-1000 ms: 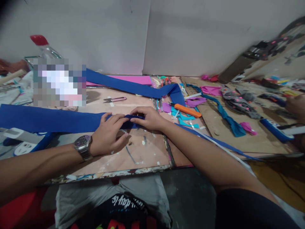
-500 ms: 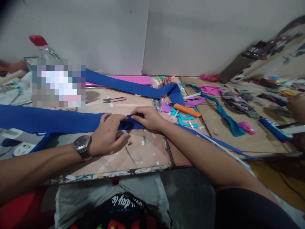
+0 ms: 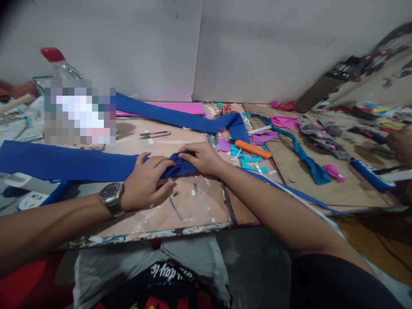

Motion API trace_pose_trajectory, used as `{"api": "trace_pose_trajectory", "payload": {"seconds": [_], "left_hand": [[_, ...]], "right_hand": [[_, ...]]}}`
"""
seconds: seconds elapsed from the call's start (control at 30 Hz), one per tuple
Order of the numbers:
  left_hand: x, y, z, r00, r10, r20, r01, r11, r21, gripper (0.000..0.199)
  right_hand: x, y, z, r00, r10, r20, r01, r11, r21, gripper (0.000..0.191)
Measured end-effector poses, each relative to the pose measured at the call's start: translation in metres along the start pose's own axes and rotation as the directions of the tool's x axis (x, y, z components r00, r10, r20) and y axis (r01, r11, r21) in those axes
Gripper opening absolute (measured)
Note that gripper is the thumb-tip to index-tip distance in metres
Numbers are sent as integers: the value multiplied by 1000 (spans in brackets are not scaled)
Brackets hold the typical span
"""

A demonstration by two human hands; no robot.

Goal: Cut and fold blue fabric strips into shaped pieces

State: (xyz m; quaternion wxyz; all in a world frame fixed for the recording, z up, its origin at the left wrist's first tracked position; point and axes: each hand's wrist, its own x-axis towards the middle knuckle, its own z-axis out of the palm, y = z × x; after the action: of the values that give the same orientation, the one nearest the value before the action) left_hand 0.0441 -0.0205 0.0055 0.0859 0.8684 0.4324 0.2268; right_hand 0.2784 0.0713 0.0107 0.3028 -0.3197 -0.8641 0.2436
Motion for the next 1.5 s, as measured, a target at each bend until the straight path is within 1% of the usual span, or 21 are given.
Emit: {"api": "trace_pose_trajectory", "payload": {"seconds": [0.07,0.27,0.5,0.73,0.97,1.13,1.5], "left_hand": [[0,0,0,1000,7,6,-7,1000,18,33],[0,0,0,1000,19,8,-19,1000,21,32],[1,-2,1,999,32,18,-32,999,-2,31],[1,-2,1,999,42,28,-42,999,-2,31],[1,-2,1,997,64,38,-64,998,15,28],[1,-3,0,996,78,49,-79,997,8,25],[2,-2,0,996,79,51,-79,997,4,26]], "right_hand": [[0,0,0,1000,-3,-2,3,1000,-1,23],[0,0,2,1000,1,17,-2,1000,12,23],[-2,4,5,994,11,105,-13,1000,24,23],[-3,-1,3,987,1,163,-6,999,34,23],[-2,-1,5,986,-11,167,2,999,54,23],[-2,-1,5,981,-13,194,0,998,66,23],[-2,-1,5,977,-29,210,18,998,54,23]]}}
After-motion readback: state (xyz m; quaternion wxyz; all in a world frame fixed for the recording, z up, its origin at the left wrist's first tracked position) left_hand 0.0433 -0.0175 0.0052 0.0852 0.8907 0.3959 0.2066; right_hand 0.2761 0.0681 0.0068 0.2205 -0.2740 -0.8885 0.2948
